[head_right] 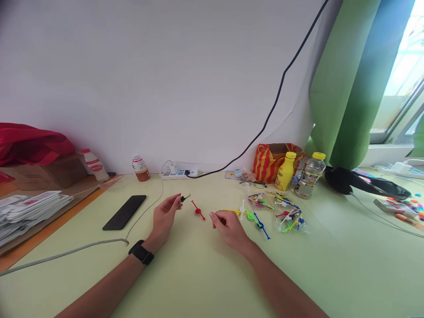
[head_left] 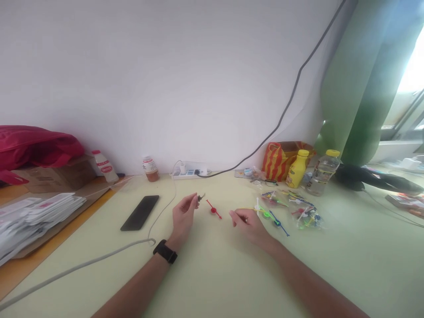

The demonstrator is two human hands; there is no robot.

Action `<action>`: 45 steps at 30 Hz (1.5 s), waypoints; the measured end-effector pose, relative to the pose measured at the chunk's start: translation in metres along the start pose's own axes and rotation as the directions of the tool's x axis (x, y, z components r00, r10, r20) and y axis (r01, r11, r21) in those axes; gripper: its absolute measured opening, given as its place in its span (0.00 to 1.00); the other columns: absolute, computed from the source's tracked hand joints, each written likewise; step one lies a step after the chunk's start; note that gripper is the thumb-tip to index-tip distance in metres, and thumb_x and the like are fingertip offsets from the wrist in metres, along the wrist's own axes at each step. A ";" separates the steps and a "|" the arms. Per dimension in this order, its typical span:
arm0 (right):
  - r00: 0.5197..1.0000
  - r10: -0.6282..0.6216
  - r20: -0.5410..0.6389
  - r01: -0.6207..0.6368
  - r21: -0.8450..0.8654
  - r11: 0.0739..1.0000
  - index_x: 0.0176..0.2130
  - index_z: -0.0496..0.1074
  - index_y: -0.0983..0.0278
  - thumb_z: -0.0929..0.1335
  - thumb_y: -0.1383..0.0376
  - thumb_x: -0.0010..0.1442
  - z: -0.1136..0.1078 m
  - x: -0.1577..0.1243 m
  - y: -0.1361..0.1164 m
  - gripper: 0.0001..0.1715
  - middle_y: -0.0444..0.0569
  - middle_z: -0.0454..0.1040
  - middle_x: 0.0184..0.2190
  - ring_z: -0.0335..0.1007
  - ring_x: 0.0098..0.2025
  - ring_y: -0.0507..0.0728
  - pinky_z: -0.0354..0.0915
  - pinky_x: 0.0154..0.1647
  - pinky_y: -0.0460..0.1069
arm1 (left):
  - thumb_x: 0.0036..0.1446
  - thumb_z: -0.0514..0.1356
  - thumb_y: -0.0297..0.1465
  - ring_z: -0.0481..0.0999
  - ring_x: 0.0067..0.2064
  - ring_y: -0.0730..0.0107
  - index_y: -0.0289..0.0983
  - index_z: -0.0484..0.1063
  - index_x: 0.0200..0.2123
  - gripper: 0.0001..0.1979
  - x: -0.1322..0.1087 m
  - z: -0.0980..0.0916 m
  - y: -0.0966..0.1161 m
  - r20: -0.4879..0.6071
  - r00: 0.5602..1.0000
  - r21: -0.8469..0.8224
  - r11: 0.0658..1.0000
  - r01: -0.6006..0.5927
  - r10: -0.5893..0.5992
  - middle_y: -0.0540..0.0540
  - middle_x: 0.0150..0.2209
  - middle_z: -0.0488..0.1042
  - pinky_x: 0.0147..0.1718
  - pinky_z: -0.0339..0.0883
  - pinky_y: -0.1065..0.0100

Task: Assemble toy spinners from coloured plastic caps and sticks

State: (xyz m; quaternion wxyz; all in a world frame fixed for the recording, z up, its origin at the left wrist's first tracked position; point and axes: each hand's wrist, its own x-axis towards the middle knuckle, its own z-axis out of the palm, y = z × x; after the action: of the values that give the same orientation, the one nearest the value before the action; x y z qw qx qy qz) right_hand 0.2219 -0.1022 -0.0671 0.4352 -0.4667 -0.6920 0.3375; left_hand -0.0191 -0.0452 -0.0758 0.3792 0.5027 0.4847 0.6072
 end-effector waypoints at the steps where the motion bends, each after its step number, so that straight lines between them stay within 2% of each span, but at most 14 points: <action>1: 1.000 0.001 0.000 -0.001 -0.006 1.000 0.21 0.63 0.62 0.62 0.49 0.68 0.000 0.000 0.000 0.30 0.41 0.55 0.19 0.52 0.23 0.52 0.50 0.26 0.49 | 0.55 0.69 0.48 0.78 0.38 0.64 0.37 0.81 0.48 0.24 0.000 0.000 0.001 -0.010 1.000 -0.001 1.000 -0.009 0.009 0.42 0.41 0.81 0.44 0.73 0.61; 5: 0.999 -0.042 0.004 0.042 -0.067 0.997 0.25 0.64 0.62 0.62 0.55 0.69 0.002 -0.001 0.002 0.23 0.42 0.60 0.22 0.56 0.26 0.52 0.51 0.28 0.48 | 0.54 0.69 0.49 0.79 0.37 0.63 0.37 0.80 0.48 0.26 -0.001 0.001 0.001 0.004 1.000 0.007 1.000 0.010 -0.010 0.42 0.40 0.81 0.43 0.74 0.59; 9: 0.990 -0.104 0.092 0.119 -0.177 0.977 0.31 0.67 0.61 0.64 0.62 0.66 0.007 -0.004 0.002 0.11 0.44 0.69 0.29 0.63 0.31 0.53 0.55 0.31 0.47 | 0.54 0.70 0.47 0.82 0.42 0.58 0.37 0.79 0.50 0.26 -0.002 0.002 0.001 0.059 0.997 -0.020 0.999 0.044 -0.043 0.40 0.45 0.82 0.50 0.74 0.55; 14: 0.982 -0.101 0.161 0.138 -0.237 0.962 0.28 0.65 0.61 0.64 0.65 0.65 0.011 -0.007 0.002 0.12 0.43 0.68 0.26 0.61 0.29 0.52 0.54 0.31 0.48 | 0.53 0.71 0.44 0.82 0.49 0.55 0.37 0.81 0.47 0.22 -0.003 0.003 0.001 0.132 0.990 -0.036 0.997 0.061 -0.056 0.39 0.48 0.82 0.55 0.71 0.55; 20: 0.980 -0.089 0.176 0.135 -0.271 0.953 0.31 0.68 0.61 0.65 0.67 0.65 0.010 -0.009 -0.001 0.09 0.42 0.71 0.27 0.64 0.30 0.52 0.55 0.32 0.47 | 0.54 0.70 0.41 0.82 0.47 0.53 0.36 0.84 0.38 0.15 -0.001 0.001 -0.007 0.159 0.983 0.117 0.991 0.068 -0.087 0.39 0.42 0.84 0.52 0.72 0.56; 23: 0.982 -0.076 0.174 0.127 -0.306 0.944 0.32 0.70 0.61 0.66 0.67 0.64 0.010 -0.010 -0.004 0.07 0.42 0.71 0.27 0.65 0.30 0.52 0.56 0.32 0.47 | 0.55 0.68 0.43 0.82 0.45 0.53 0.36 0.83 0.38 0.16 -0.002 0.000 -0.007 0.164 0.981 0.202 0.977 0.069 -0.103 0.39 0.41 0.84 0.49 0.72 0.57; 26: 0.983 -0.076 0.164 0.127 -0.325 0.937 0.35 0.72 0.60 0.66 0.67 0.64 0.010 -0.010 -0.006 0.06 0.43 0.72 0.29 0.67 0.31 0.54 0.59 0.33 0.48 | 0.55 0.67 0.47 0.81 0.43 0.55 0.36 0.80 0.36 0.19 -0.002 0.001 -0.006 0.171 0.981 0.190 0.980 0.059 -0.093 0.40 0.39 0.83 0.46 0.71 0.59; 28: 0.981 -0.117 0.152 0.160 -0.309 0.938 0.41 0.75 0.59 0.65 0.67 0.65 0.010 -0.011 -0.006 0.08 0.46 0.76 0.36 0.71 0.37 0.56 0.64 0.39 0.50 | 0.55 0.66 0.50 0.79 0.40 0.59 0.36 0.77 0.35 0.21 -0.003 0.002 -0.006 0.147 0.986 0.147 0.988 0.051 -0.073 0.41 0.36 0.81 0.42 0.71 0.62; 30: 0.971 -0.179 0.158 0.219 -0.290 0.932 0.50 0.76 0.57 0.65 0.66 0.66 0.011 -0.012 -0.005 0.15 0.51 0.76 0.49 0.71 0.50 0.59 0.67 0.51 0.53 | 0.55 0.65 0.52 0.76 0.36 0.63 0.37 0.74 0.33 0.23 -0.003 0.004 -0.006 0.126 0.990 0.115 0.992 0.043 -0.057 0.44 0.33 0.79 0.38 0.69 0.65; 32: 0.958 -0.204 0.199 0.258 -0.301 0.918 0.58 0.73 0.55 0.65 0.64 0.67 0.012 -0.013 -0.003 0.22 0.52 0.68 0.63 0.62 0.64 0.62 0.61 0.63 0.58 | 0.55 0.64 0.53 0.75 0.34 0.65 0.37 0.71 0.32 0.23 -0.004 0.005 -0.006 0.124 0.991 0.100 0.994 0.040 -0.052 0.46 0.31 0.77 0.36 0.68 0.66; 34: 0.955 -0.173 0.240 0.249 -0.333 0.910 0.64 0.69 0.54 0.65 0.62 0.68 0.014 -0.014 -0.001 0.26 0.51 0.63 0.68 0.53 0.70 0.65 0.56 0.68 0.62 | 0.55 0.64 0.52 0.74 0.34 0.66 0.38 0.71 0.34 0.22 -0.005 0.005 -0.005 0.117 0.992 0.088 0.995 0.038 -0.048 0.47 0.31 0.75 0.36 0.68 0.67; 36: 0.953 -0.147 0.265 0.235 -0.339 0.911 0.66 0.67 0.55 0.65 0.61 0.69 0.016 -0.013 0.000 0.28 0.51 0.63 0.69 0.53 0.70 0.65 0.55 0.69 0.63 | 0.57 0.63 0.51 0.73 0.33 0.66 0.38 0.73 0.41 0.22 -0.005 0.005 -0.003 0.100 0.994 0.088 0.996 0.028 -0.037 0.49 0.31 0.74 0.35 0.67 0.67; 39: 0.952 -0.176 0.252 0.249 -0.298 0.922 0.65 0.68 0.58 0.65 0.63 0.68 0.016 -0.012 -0.001 0.27 0.52 0.69 0.64 0.60 0.65 0.63 0.59 0.67 0.61 | 0.59 0.61 0.50 0.72 0.33 0.66 0.37 0.75 0.48 0.24 -0.005 0.003 0.000 0.093 0.996 0.113 0.994 0.005 -0.015 0.48 0.31 0.73 0.34 0.67 0.67; 45: 0.970 -0.176 0.167 0.215 -0.253 0.943 0.60 0.73 0.61 0.65 0.62 0.69 0.012 -0.009 0.003 0.22 0.55 0.73 0.60 0.65 0.63 0.61 0.61 0.67 0.58 | 0.57 0.65 0.47 0.76 0.34 0.65 0.36 0.75 0.43 0.21 -0.005 0.003 0.003 0.077 0.997 0.067 0.997 -0.025 0.020 0.45 0.35 0.77 0.38 0.71 0.63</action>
State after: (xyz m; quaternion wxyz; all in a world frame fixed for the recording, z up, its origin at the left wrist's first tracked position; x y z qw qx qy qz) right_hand 0.2139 -0.1098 -0.0770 0.3488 -0.4251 -0.8035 0.2278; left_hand -0.0150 -0.0504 -0.0744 0.3733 0.5435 0.4844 0.5750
